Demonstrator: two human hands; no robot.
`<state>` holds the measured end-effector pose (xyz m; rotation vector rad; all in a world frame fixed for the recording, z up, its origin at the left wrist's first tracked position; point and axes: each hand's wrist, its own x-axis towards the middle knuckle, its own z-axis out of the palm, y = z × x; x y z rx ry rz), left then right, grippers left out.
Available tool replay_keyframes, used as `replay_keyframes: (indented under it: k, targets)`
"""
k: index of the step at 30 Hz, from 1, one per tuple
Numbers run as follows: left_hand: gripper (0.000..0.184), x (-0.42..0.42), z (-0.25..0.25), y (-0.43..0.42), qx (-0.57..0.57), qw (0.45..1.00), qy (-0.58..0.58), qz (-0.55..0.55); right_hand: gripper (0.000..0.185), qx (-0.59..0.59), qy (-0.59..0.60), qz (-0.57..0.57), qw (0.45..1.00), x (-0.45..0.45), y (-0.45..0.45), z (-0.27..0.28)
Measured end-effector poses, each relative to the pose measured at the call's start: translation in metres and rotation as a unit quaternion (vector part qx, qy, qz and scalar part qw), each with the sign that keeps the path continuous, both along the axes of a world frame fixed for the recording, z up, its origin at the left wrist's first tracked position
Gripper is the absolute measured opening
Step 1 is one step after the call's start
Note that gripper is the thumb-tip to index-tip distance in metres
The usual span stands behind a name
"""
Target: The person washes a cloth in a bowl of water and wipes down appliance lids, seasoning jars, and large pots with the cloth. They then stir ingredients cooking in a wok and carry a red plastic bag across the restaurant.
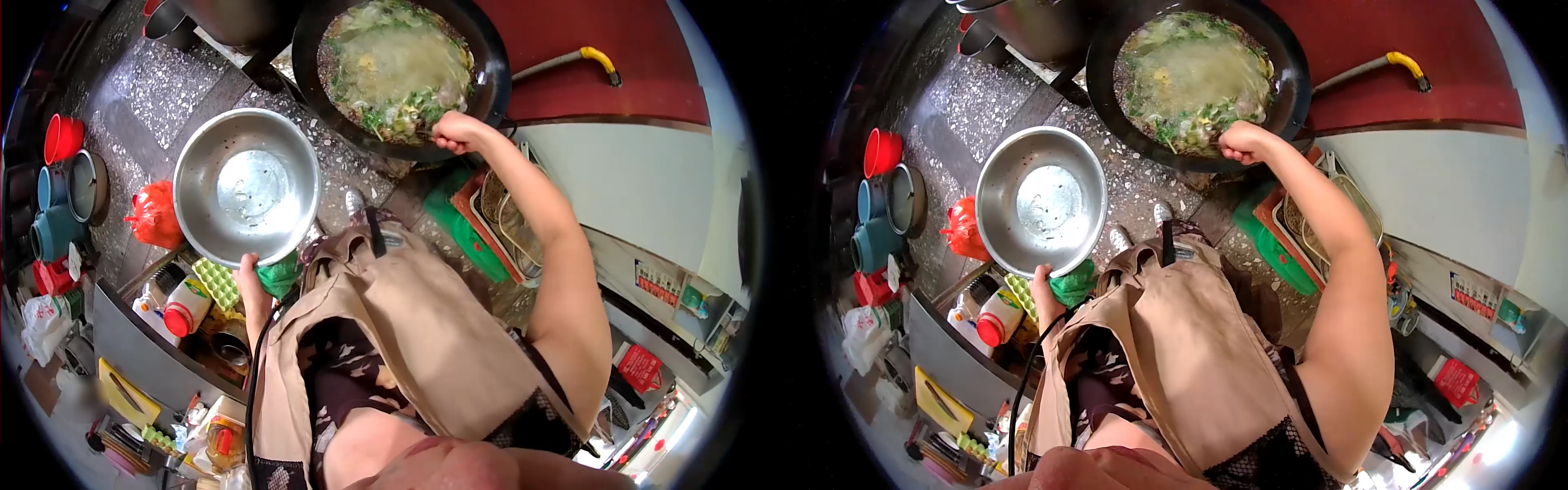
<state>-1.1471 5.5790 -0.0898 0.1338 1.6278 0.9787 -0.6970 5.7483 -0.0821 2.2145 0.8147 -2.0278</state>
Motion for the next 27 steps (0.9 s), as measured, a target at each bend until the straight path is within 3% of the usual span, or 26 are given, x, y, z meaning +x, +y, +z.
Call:
replay_keyframes:
  k: [5, 13, 15, 17, 20, 21, 22, 23, 24, 25, 27]
  targets:
    - [0.025, 0.0, 0.006, -0.001, -0.004, 0.999, 0.019, 0.05, 0.009, -0.059, 0.187, -0.147, 0.97, -0.051, 0.046, -0.017]
    - [0.021, -0.001, 0.004, -0.007, 0.023, 0.996, 0.042, 0.077, 0.024, 0.002, 0.373, -0.342, 0.863, -0.051, 0.149, -0.062]
    - [0.022, 0.005, 0.011, -0.006, 0.011, 0.995, 0.047, 0.085, 0.025, 0.063, 0.391, -0.435, 0.809, -0.039, 0.162, -0.067]
    - [0.023, 0.008, 0.016, -0.005, 0.001, 0.995, 0.057, 0.082, 0.02, 0.121, 0.338, -0.41, 0.839, -0.021, 0.166, -0.064]
    - [0.026, 0.011, 0.014, -0.005, 0.012, 0.994, 0.072, 0.083, 0.015, 0.215, 0.063, -0.179, 0.958, 0.011, 0.153, -0.059]
    - [0.027, 0.011, 0.012, -0.005, 0.018, 0.994, 0.075, 0.083, 0.017, 0.243, -0.049, -0.075, 0.966, 0.02, 0.146, -0.051]
    - [0.027, 0.012, 0.012, -0.004, 0.02, 0.994, 0.071, 0.084, 0.017, 0.245, -0.052, -0.073, 0.965, 0.024, 0.134, -0.043]
    - [0.027, 0.012, 0.013, -0.003, 0.006, 0.995, 0.067, 0.078, 0.016, 0.342, -0.274, 0.06, 0.897, 0.028, 0.118, -0.035]
    - [0.028, 0.013, 0.014, -0.002, -0.008, 0.995, 0.063, 0.072, 0.016, 0.41, -0.474, 0.188, 0.756, 0.032, 0.11, -0.029]
    - [0.028, 0.013, 0.012, -0.001, -0.007, 0.996, 0.061, 0.072, 0.016, 0.411, -0.476, 0.189, 0.754, 0.038, 0.11, -0.022]
    - [0.029, 0.009, 0.005, -0.003, -0.011, 0.996, 0.033, 0.079, 0.018, 0.418, -0.518, 0.263, 0.698, 0.051, 0.109, -0.012]
